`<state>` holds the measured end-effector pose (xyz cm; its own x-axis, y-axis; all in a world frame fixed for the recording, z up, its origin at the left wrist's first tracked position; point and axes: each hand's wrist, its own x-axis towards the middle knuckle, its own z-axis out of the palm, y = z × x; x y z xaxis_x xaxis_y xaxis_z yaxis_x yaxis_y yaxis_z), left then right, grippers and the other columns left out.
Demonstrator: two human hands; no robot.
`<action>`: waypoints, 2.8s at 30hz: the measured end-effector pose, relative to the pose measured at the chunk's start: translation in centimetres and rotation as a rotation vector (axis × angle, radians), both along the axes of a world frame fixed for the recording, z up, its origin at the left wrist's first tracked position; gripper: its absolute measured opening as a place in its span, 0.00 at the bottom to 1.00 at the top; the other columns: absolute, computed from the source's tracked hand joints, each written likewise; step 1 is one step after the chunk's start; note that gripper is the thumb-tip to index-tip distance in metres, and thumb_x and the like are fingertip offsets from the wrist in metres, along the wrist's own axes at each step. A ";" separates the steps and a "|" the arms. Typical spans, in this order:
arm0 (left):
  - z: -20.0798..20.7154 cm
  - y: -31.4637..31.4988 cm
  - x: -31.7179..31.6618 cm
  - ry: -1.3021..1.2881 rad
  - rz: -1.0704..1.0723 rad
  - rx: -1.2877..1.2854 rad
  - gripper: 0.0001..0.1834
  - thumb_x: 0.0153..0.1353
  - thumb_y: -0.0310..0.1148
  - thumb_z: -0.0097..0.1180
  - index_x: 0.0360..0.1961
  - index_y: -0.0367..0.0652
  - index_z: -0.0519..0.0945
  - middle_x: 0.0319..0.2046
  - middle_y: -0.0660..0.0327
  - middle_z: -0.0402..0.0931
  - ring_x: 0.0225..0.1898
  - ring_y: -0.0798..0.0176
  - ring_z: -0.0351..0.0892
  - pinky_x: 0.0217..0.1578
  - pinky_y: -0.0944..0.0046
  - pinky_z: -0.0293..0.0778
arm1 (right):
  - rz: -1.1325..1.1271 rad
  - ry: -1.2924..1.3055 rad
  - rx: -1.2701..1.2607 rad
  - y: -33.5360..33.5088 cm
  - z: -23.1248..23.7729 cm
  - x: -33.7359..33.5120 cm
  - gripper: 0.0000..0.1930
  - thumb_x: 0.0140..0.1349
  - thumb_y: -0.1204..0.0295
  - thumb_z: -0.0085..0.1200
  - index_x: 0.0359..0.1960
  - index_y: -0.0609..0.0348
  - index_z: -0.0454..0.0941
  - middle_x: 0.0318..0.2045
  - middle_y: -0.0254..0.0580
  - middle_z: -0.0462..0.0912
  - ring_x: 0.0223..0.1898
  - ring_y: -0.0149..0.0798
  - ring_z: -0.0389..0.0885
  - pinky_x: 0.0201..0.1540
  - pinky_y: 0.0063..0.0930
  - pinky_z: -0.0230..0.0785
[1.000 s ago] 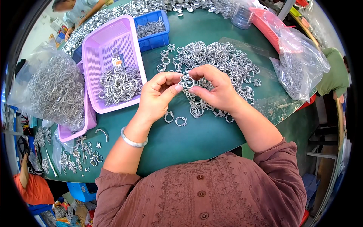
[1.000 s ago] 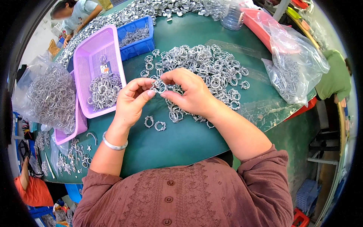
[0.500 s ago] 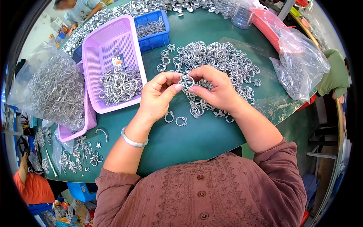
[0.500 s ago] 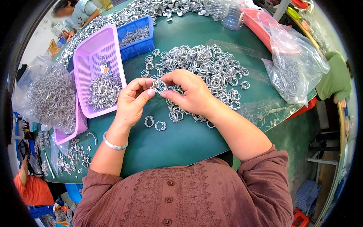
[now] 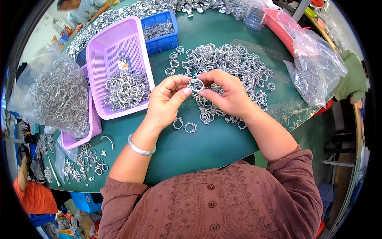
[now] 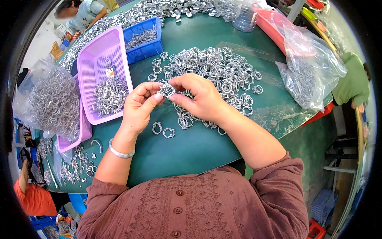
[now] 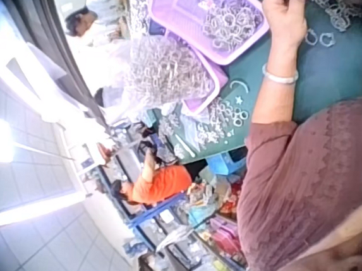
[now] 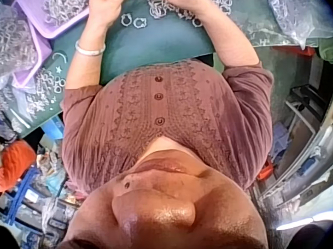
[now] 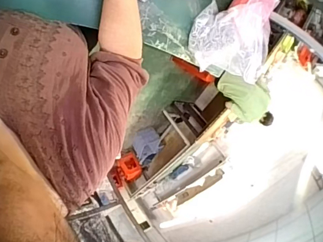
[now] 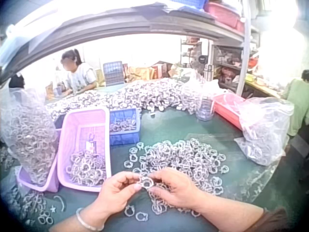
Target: The person assembles metal clips by picking pieces from the table and connecting them together by hand.
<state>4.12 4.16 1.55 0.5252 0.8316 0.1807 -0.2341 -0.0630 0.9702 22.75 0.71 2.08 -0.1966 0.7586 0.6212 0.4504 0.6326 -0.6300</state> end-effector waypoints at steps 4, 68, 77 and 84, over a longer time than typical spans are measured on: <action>0.1 -0.1 0.1 0.004 0.004 0.006 0.11 0.55 0.19 0.49 0.41 0.35 0.72 0.35 0.62 0.74 0.38 0.72 0.72 0.39 0.73 0.70 | 0.003 0.023 -0.006 0.1 -0.2 0.0 0.14 0.47 0.74 0.58 0.37 0.62 0.73 0.28 0.43 0.76 0.29 0.38 0.76 0.32 0.27 0.69; 0.4 -0.5 0.4 -0.127 0.052 -0.061 0.15 0.51 0.18 0.53 0.42 0.36 0.69 0.34 0.61 0.71 0.37 0.71 0.71 0.40 0.72 0.70 | 0.016 0.073 -0.094 -0.1 0.0 0.1 0.10 0.49 0.77 0.56 0.35 0.61 0.75 0.31 0.43 0.78 0.31 0.38 0.78 0.34 0.26 0.70; 0.3 -0.5 0.5 -0.091 0.037 0.045 0.26 0.48 0.14 0.51 0.51 0.37 0.64 0.40 0.60 0.68 0.41 0.69 0.69 0.43 0.71 0.68 | 0.076 0.139 -0.119 -0.1 0.2 0.0 0.13 0.47 0.79 0.56 0.37 0.62 0.74 0.31 0.41 0.78 0.32 0.34 0.77 0.37 0.24 0.70; 0.3 -0.6 0.7 -0.050 0.075 0.164 0.28 0.48 0.14 0.50 0.53 0.38 0.62 0.39 0.60 0.68 0.41 0.69 0.69 0.42 0.71 0.68 | 0.081 0.148 -0.106 -0.2 0.1 0.0 0.17 0.46 0.78 0.58 0.41 0.63 0.72 0.31 0.40 0.78 0.33 0.32 0.77 0.38 0.24 0.69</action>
<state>4.79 3.57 1.85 0.4502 0.8253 0.3410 -0.2704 -0.2380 0.9329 22.74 0.48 2.21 -0.1719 0.8070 0.5649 0.2985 0.5892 -0.7509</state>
